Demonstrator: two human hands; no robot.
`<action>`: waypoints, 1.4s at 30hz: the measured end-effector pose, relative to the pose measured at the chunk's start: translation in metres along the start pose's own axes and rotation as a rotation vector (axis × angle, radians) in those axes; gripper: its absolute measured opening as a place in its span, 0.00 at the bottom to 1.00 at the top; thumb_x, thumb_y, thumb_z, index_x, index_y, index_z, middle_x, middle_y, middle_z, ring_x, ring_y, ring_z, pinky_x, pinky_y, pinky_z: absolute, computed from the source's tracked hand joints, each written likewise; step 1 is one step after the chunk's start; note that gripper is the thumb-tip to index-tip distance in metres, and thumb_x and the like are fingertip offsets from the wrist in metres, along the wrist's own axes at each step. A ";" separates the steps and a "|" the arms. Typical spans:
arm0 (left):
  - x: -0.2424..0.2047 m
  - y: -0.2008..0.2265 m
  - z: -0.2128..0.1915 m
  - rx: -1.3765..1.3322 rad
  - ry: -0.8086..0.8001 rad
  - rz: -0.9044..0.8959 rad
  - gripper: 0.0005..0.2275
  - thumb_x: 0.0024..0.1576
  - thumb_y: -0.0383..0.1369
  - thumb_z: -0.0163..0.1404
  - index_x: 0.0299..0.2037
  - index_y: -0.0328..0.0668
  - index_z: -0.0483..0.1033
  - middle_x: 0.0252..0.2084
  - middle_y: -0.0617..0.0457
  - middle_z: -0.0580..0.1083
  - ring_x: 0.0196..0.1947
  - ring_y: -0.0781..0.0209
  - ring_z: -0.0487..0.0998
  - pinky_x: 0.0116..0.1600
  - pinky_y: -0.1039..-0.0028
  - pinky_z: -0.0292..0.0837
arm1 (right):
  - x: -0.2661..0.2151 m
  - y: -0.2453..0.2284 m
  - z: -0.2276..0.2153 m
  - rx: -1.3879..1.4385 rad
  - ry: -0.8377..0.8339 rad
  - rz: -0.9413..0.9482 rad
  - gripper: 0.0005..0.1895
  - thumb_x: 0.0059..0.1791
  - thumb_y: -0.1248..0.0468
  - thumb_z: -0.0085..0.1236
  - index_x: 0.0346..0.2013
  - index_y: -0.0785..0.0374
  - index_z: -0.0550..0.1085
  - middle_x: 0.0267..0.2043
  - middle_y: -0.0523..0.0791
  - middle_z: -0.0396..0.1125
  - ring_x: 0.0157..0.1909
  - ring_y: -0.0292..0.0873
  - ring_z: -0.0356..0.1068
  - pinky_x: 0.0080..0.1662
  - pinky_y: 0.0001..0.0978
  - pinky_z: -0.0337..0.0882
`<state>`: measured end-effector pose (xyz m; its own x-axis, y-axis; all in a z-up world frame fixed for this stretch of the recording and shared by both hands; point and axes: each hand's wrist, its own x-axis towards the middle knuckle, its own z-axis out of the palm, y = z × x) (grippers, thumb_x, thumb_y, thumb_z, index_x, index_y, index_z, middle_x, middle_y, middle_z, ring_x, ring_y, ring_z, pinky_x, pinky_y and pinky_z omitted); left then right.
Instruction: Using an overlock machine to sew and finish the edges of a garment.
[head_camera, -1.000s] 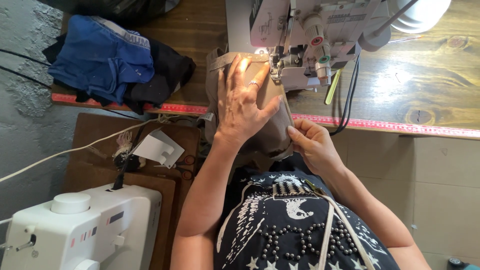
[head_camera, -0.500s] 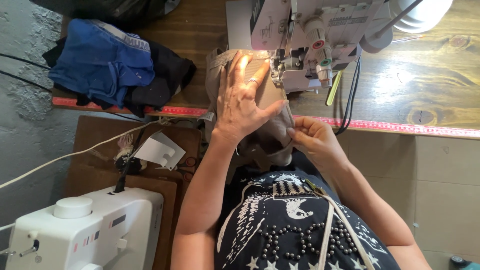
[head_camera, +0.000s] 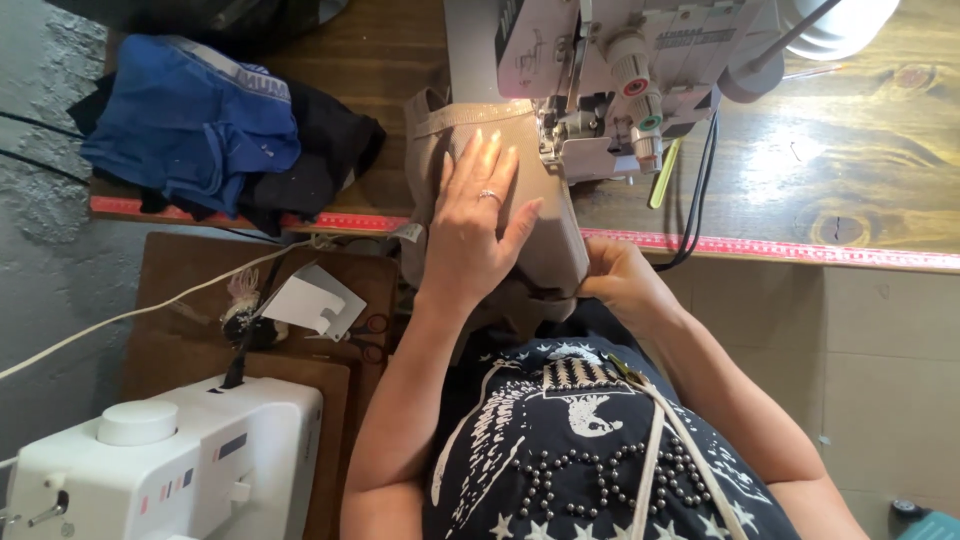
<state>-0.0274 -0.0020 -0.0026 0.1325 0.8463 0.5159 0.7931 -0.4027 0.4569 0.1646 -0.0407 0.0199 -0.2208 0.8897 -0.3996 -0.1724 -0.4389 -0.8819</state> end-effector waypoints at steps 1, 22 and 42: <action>0.000 -0.001 0.002 -0.040 -0.007 -0.009 0.26 0.62 0.48 0.55 0.64 0.38 0.72 0.68 0.39 0.68 0.74 0.43 0.61 0.76 0.47 0.48 | 0.005 0.003 -0.004 -0.146 -0.005 0.006 0.16 0.31 0.83 0.63 0.29 0.66 0.78 0.23 0.44 0.72 0.28 0.35 0.73 0.35 0.27 0.75; 0.041 -0.012 -0.017 -0.071 -0.300 -0.012 0.45 0.49 0.65 0.58 0.72 0.44 0.62 0.74 0.41 0.61 0.77 0.44 0.52 0.77 0.46 0.48 | 0.002 0.048 -0.027 -0.104 0.072 0.026 0.19 0.34 0.81 0.38 0.30 0.65 0.74 0.26 0.42 0.67 0.27 0.36 0.66 0.31 0.24 0.65; 0.074 -0.017 -0.037 -0.099 -0.501 -0.029 0.51 0.42 0.74 0.48 0.71 0.45 0.62 0.77 0.40 0.51 0.78 0.52 0.42 0.72 0.46 0.56 | -0.008 0.060 -0.034 0.049 -0.091 -0.078 0.12 0.52 0.67 0.58 0.48 0.73 0.75 0.39 0.49 0.75 0.38 0.39 0.75 0.40 0.28 0.78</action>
<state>-0.0529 0.0552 0.0545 0.3991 0.9112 0.1026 0.7439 -0.3871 0.5447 0.1888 -0.0701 -0.0384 -0.2912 0.9071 -0.3041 -0.2385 -0.3766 -0.8951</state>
